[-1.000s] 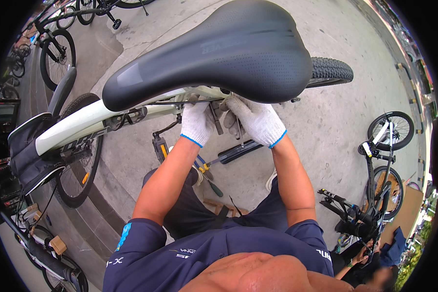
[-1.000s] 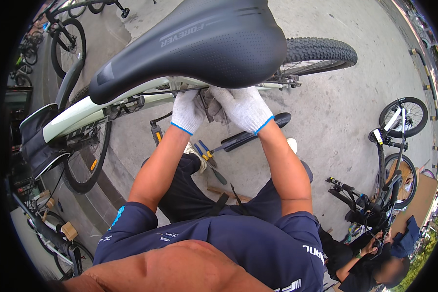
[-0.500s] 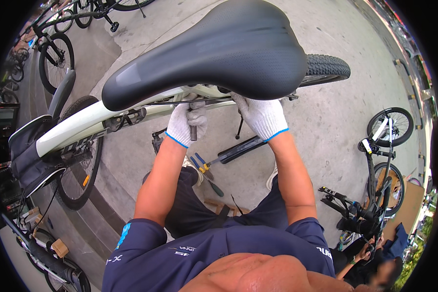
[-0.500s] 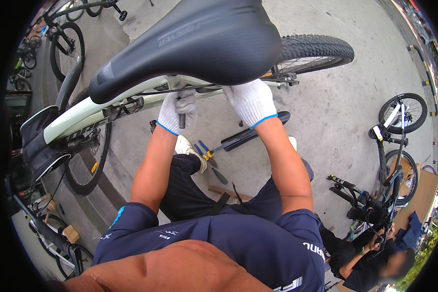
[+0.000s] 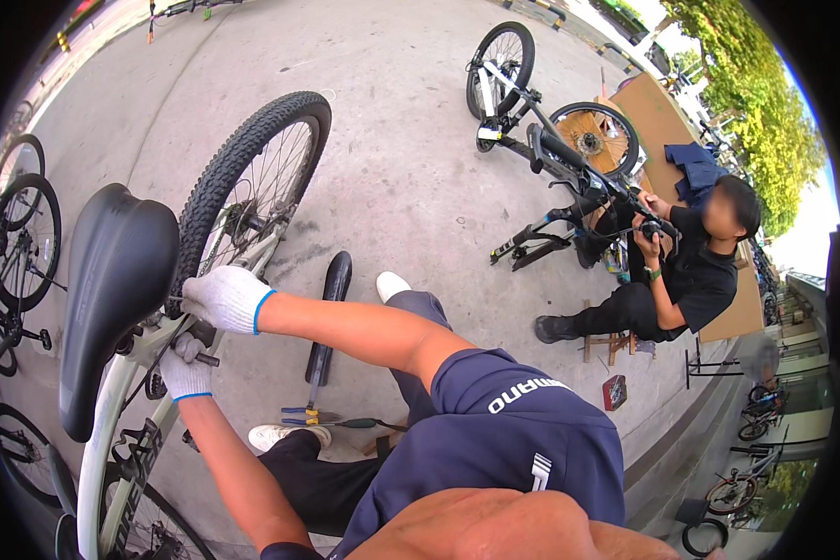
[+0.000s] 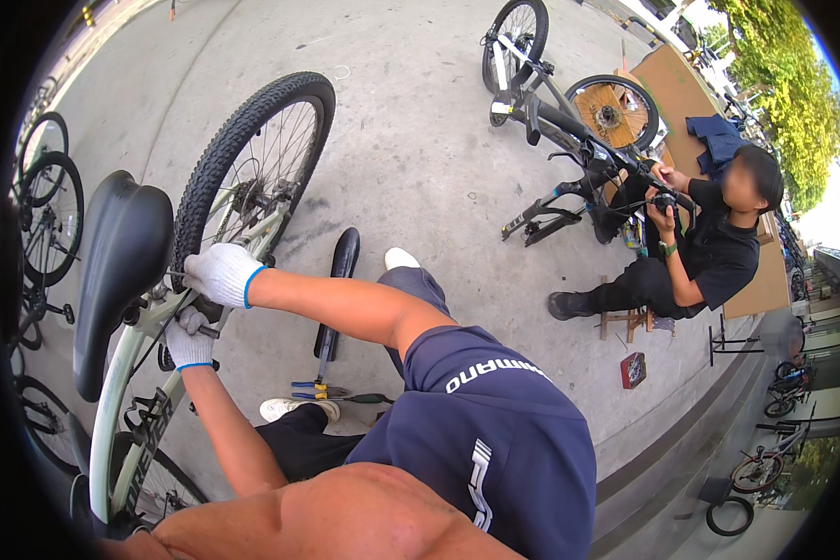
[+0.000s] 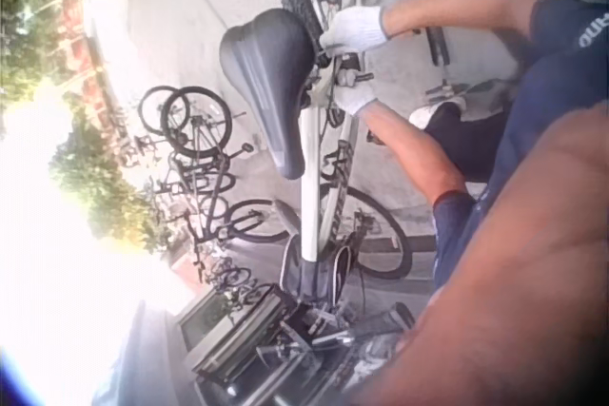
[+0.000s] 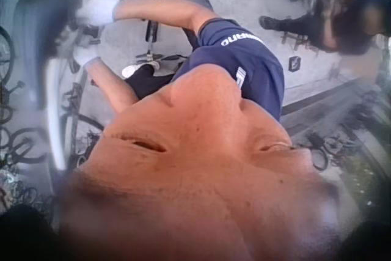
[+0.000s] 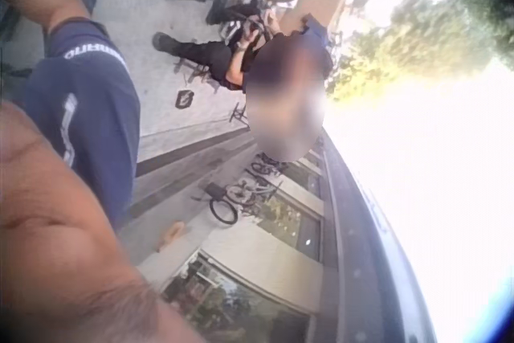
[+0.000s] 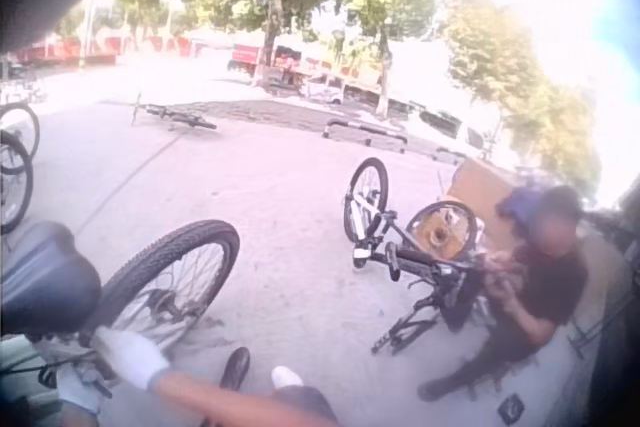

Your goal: The person retrieves a bicycle mudguard from a shelf, walks outside, and installs it on the rear wheel of a bicycle. They use a wrench to tighten bolts and secure the mudguard in place.

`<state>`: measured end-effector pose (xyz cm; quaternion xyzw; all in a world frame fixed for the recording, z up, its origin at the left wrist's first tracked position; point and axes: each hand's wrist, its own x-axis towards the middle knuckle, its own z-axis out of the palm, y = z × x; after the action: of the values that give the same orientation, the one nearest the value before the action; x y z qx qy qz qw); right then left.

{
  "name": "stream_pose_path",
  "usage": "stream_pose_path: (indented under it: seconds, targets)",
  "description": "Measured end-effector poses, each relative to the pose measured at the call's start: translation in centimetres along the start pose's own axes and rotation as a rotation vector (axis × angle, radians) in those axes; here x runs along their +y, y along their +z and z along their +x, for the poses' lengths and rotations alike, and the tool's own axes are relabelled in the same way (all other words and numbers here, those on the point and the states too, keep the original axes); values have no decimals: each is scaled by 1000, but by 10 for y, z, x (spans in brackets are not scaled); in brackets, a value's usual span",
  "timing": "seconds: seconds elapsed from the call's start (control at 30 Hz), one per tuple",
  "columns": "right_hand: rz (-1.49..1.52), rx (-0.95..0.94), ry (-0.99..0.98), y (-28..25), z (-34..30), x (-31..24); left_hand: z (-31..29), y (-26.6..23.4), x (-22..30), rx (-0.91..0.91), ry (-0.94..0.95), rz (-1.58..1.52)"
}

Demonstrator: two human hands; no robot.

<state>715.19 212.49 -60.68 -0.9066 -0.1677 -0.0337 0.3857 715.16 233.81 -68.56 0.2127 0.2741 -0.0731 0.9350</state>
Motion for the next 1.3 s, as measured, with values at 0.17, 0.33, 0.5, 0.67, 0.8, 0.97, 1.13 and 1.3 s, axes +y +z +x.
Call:
stream_pose_path:
  seconds: [0.17, 0.33, 0.5, 0.67, 0.8, 0.97, 1.13, 1.3]
  targets:
    - [92, 110, 11, 1, -12, -5, -3, 6, -3, -61, 31, -19]
    - [175, 140, -143, -16, -21, -21, -10, 9, -3, -108, -62, -159]
    - [236, 193, -161, -11, -11, -32, 3, 18, -6, 17, 76, 11]
    - [182, 131, -180, 13, -5, -36, 2, 29, -12, 91, 33, 122]
    - [189, 126, -118, 20, -4, -35, -10, 30, -14, 30, 4, 64]
    - [204, 138, -109, 19, -2, -35, -19, 25, -8, -100, -47, -81]
    - [226, 151, -100, 18, 0, -34, -10, 22, -5, 57, 15, -79]
    - [244, 161, -87, 21, 1, -33, -7, 23, -12, -42, 67, 53]
